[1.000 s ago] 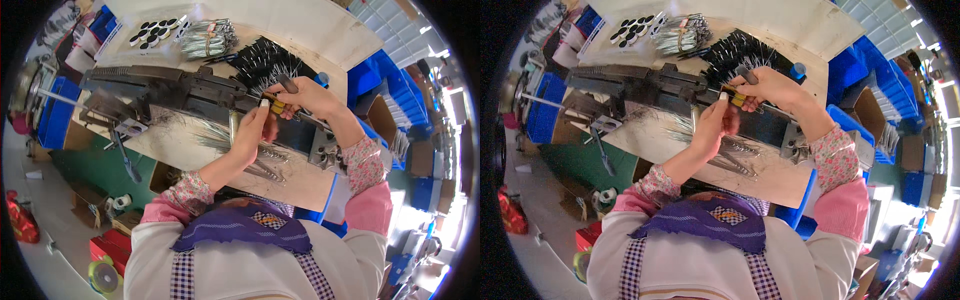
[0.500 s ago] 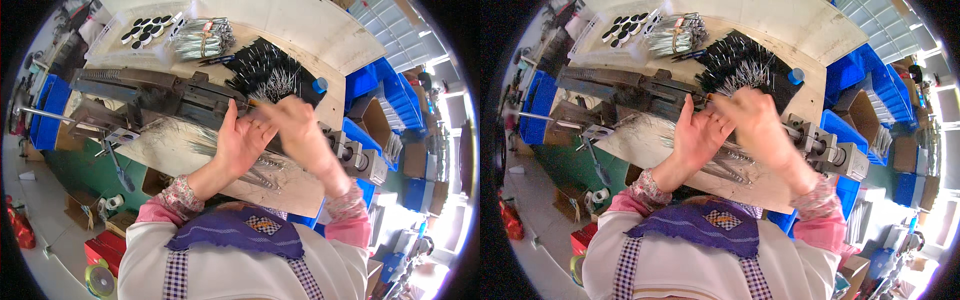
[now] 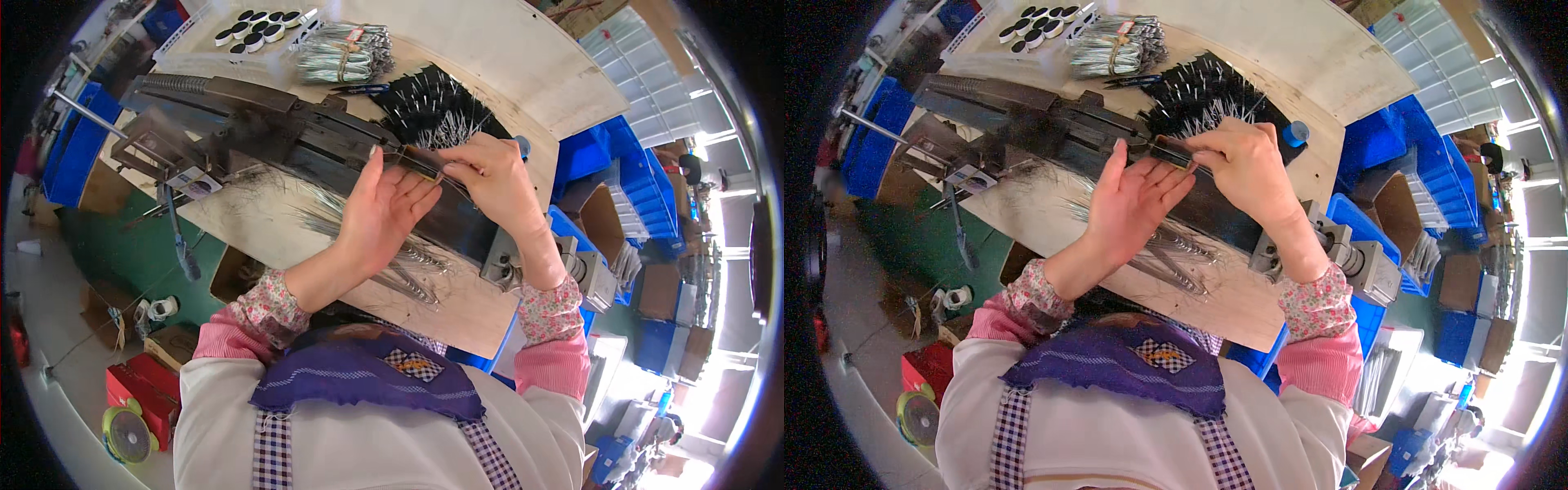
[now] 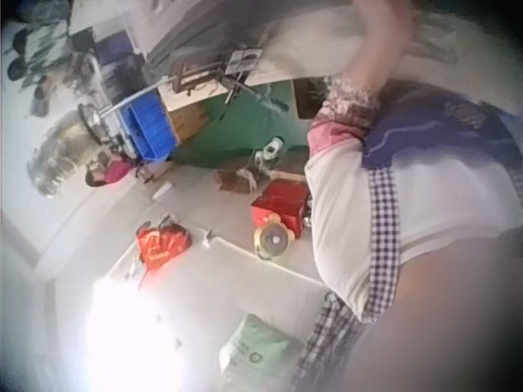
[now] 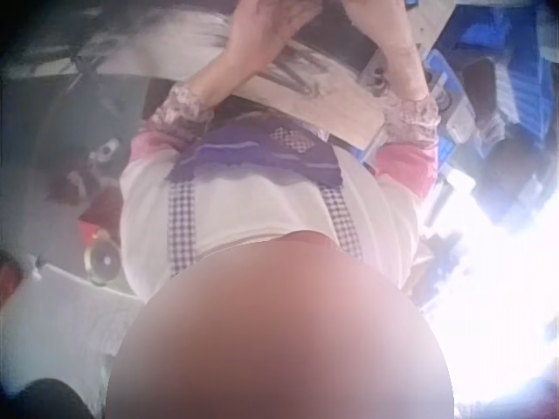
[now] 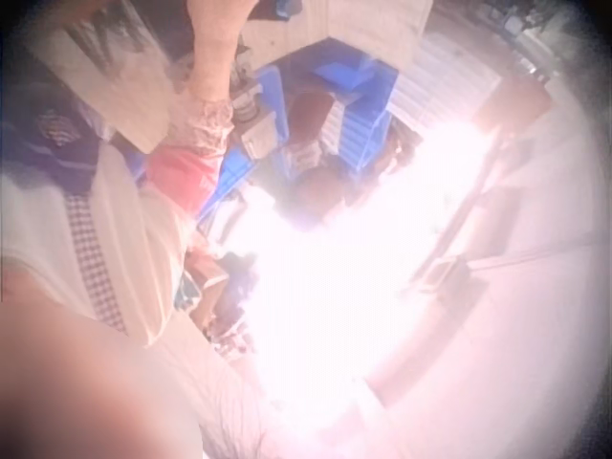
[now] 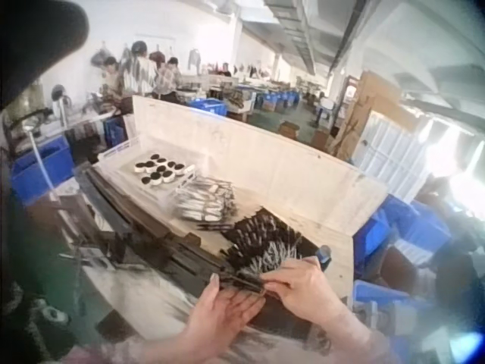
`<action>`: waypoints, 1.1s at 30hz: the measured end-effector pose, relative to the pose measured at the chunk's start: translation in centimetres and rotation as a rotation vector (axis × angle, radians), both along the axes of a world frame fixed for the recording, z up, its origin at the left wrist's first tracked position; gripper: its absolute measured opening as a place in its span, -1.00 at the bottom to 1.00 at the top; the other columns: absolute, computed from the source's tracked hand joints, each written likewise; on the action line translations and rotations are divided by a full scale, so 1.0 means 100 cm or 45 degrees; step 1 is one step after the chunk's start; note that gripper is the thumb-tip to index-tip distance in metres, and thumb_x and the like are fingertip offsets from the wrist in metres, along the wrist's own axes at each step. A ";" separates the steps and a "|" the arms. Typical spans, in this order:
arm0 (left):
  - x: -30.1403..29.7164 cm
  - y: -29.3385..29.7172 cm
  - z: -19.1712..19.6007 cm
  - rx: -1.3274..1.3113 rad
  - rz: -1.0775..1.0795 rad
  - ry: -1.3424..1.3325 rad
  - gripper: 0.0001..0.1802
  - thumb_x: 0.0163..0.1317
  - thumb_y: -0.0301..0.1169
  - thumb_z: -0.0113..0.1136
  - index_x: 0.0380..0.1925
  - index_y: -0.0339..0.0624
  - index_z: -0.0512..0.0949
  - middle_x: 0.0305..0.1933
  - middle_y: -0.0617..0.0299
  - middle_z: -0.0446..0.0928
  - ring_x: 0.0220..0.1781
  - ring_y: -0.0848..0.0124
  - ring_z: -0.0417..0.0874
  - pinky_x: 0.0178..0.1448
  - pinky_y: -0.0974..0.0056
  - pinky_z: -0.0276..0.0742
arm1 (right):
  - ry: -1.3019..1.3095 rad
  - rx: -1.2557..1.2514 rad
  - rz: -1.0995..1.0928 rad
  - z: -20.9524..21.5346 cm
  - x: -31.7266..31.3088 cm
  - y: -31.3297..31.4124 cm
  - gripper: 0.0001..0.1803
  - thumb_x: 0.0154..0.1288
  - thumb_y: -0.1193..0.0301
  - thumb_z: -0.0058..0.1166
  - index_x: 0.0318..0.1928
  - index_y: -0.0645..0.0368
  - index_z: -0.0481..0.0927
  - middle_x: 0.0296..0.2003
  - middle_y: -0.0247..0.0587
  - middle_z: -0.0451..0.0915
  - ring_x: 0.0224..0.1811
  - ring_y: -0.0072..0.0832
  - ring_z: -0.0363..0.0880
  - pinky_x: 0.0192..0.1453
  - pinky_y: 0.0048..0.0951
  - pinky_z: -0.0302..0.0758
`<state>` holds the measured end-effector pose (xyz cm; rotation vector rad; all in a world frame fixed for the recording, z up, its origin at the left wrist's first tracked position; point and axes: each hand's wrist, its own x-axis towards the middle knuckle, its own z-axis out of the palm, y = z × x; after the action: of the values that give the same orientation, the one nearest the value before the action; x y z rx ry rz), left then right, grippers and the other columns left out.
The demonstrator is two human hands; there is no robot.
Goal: The person is using an industrial machine and small hand tools to assemble or process small wire-like industrial components at a workbench.
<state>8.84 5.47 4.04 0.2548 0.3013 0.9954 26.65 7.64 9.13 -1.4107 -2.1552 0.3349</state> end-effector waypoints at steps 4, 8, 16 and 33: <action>0.002 -0.001 0.003 -0.022 -0.013 0.035 -0.31 0.43 0.12 -0.30 0.15 -0.35 0.31 0.17 0.08 0.40 0.27 0.28 0.37 0.44 0.20 0.18 | -0.052 0.110 -0.024 0.001 -0.003 -0.004 -0.87 0.06 0.42 0.21 -0.32 0.01 0.72 -0.50 -0.33 0.54 -0.35 -0.38 0.54 -0.09 -0.34 0.26; 0.006 0.002 0.003 -0.036 -0.040 0.012 -0.25 0.41 0.14 -0.32 0.12 -0.44 0.33 0.17 -0.04 0.41 0.27 0.16 0.39 0.44 0.15 0.20 | -0.106 0.211 -0.038 0.001 0.004 -0.008 -0.87 0.05 0.45 0.21 -0.33 0.06 0.72 -0.53 -0.32 0.52 -0.40 -0.37 0.51 -0.12 -0.36 0.25; -0.001 0.001 -0.017 0.046 -0.185 -0.413 -0.22 0.41 0.13 -0.32 0.15 -0.50 0.26 0.23 -0.11 0.34 0.33 0.11 0.33 0.48 0.10 0.13 | -0.022 0.334 -0.040 0.002 -0.018 -0.018 -0.88 0.00 0.47 0.17 -0.38 0.07 0.70 -0.52 -0.24 0.55 -0.41 -0.33 0.56 -0.14 -0.34 0.42; -0.007 -0.002 0.005 0.014 -0.075 -0.057 -0.30 0.42 0.10 -0.27 0.20 -0.38 0.23 0.28 0.04 0.30 0.38 0.26 0.24 0.50 0.15 0.05 | -0.061 0.150 0.039 0.009 0.002 -0.003 -0.84 0.02 0.48 0.26 -0.31 0.19 0.70 -0.55 -0.21 0.52 -0.49 -0.32 0.49 -0.23 -0.40 0.37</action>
<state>8.14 5.24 4.50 0.2496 0.2467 0.9437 26.83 7.35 9.98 -1.3341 -2.1987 0.1836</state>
